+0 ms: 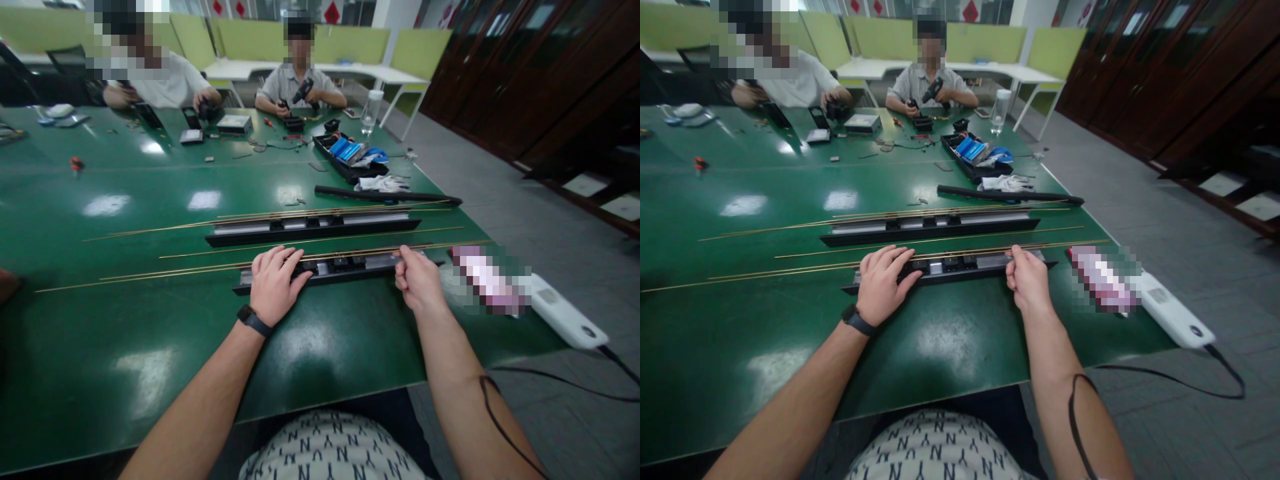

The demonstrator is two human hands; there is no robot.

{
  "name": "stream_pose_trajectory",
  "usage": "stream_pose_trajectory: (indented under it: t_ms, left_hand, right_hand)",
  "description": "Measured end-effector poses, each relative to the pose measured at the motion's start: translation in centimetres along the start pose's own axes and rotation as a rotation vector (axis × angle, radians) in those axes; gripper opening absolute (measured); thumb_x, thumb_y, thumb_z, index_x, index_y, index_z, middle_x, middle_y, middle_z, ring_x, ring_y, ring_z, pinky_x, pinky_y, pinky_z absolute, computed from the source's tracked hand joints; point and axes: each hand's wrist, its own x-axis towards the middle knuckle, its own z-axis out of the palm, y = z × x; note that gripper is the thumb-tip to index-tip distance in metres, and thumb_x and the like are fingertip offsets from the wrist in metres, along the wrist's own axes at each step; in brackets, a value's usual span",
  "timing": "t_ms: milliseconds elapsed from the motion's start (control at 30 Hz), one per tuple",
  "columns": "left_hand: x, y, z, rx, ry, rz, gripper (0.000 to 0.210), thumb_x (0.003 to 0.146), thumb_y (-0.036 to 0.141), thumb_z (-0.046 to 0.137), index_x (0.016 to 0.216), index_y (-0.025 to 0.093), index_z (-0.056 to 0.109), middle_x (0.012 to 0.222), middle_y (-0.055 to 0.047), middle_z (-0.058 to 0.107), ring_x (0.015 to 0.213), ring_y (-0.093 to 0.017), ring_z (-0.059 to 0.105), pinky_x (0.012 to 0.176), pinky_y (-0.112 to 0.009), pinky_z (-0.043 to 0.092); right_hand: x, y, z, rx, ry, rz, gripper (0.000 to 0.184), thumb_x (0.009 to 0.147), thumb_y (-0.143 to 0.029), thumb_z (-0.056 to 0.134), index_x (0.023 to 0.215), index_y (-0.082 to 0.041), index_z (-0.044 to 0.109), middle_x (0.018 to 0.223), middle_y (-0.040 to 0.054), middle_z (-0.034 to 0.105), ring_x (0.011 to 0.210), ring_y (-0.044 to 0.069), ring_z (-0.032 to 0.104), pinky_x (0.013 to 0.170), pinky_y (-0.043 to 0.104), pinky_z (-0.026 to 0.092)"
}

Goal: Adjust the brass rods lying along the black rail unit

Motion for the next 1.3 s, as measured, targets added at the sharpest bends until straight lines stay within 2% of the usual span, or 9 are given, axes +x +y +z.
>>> stream_pose_trajectory:
  t_ms: [933,1300]
  left_hand:
    - [0.03,0.00,-0.05,-0.006,-0.005,-0.001,0.044,0.100,0.048,0.061,0.137,0.026,0.065,0.136,-0.011,0.069,0.135,-0.032,0.056,0.114,-0.051,0.035]
    - [-0.03,-0.01,0.01,0.016,0.002,0.008,0.044,0.100,0.048,0.062,0.136,0.023,0.066,0.135,-0.011,0.069,0.133,-0.032,0.057,0.112,-0.050,0.036]
  right_hand:
    - [0.14,0.06,-0.18,0.041,0.025,0.001,0.027,0.086,-0.042,0.076,0.082,-0.017,0.065,0.047,-0.0060,0.051,0.028,0.005,0.033,0.027,0.016,0.022]
    - [-0.16,-0.22,0.18,0.002,0.042,0.009,0.035,0.085,-0.051,0.078,0.082,-0.018,0.064,0.045,-0.0059,0.051,0.027,0.006,0.034,0.026,0.016,0.021]
